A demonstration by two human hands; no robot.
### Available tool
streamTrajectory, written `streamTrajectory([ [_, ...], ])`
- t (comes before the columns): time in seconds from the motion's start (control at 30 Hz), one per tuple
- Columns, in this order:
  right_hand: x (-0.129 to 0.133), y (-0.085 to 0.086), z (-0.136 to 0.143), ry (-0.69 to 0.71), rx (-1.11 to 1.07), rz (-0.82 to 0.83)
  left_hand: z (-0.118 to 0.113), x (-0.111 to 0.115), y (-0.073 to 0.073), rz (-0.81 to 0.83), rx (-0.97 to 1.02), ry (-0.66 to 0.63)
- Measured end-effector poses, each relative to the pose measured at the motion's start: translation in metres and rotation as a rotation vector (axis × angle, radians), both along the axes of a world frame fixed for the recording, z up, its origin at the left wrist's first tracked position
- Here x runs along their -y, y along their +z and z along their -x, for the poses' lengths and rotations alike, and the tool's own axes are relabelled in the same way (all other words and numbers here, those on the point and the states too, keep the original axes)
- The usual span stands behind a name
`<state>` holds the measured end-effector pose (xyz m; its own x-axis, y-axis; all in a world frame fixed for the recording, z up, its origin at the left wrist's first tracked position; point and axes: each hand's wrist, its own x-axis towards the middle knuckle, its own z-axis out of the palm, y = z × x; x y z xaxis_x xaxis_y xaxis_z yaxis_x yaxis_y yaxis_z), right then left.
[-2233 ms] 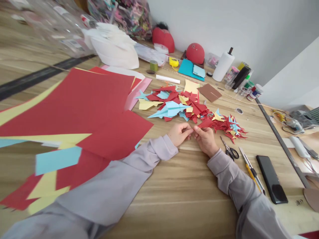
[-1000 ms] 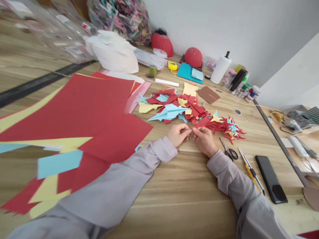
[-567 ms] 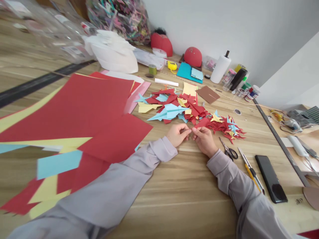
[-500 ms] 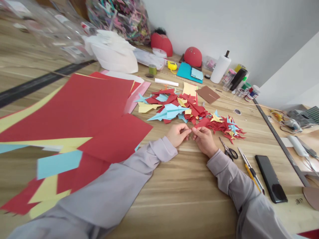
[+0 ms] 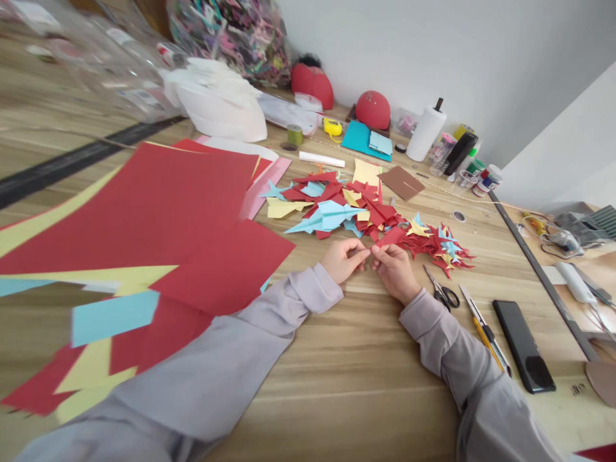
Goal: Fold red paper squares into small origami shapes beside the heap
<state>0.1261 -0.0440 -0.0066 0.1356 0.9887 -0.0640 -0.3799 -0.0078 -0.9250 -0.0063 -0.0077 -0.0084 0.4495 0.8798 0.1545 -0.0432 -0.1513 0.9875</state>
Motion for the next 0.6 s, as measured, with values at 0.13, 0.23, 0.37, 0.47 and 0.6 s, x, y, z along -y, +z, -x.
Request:
streamTrajectory([
  [0.13, 0.0, 0.0001, 0.0001, -0.003, 0.002, 0.009, 0.0005, -0.0005, -0.0006, -0.016, -0.002, -0.002],
  [0.23, 0.0001, 0.0006, 0.0002, -0.003, 0.0, 0.011, 0.0005, -0.0007, -0.0013, -0.01, -0.007, -0.001],
  [0.37, 0.0001, 0.0005, 0.0001, 0.002, -0.015, 0.004, 0.0002, -0.0008, -0.0018, -0.002, 0.002, 0.0],
  [0.47, 0.0, -0.0002, 0.0001, 0.008, -0.019, -0.007, 0.0003, -0.0004, -0.0005, 0.01, 0.0, -0.001],
  [0.6, 0.0001, -0.0002, -0.0002, 0.006, -0.031, -0.01, 0.0006, 0.0006, 0.0024, 0.024, 0.004, -0.01],
])
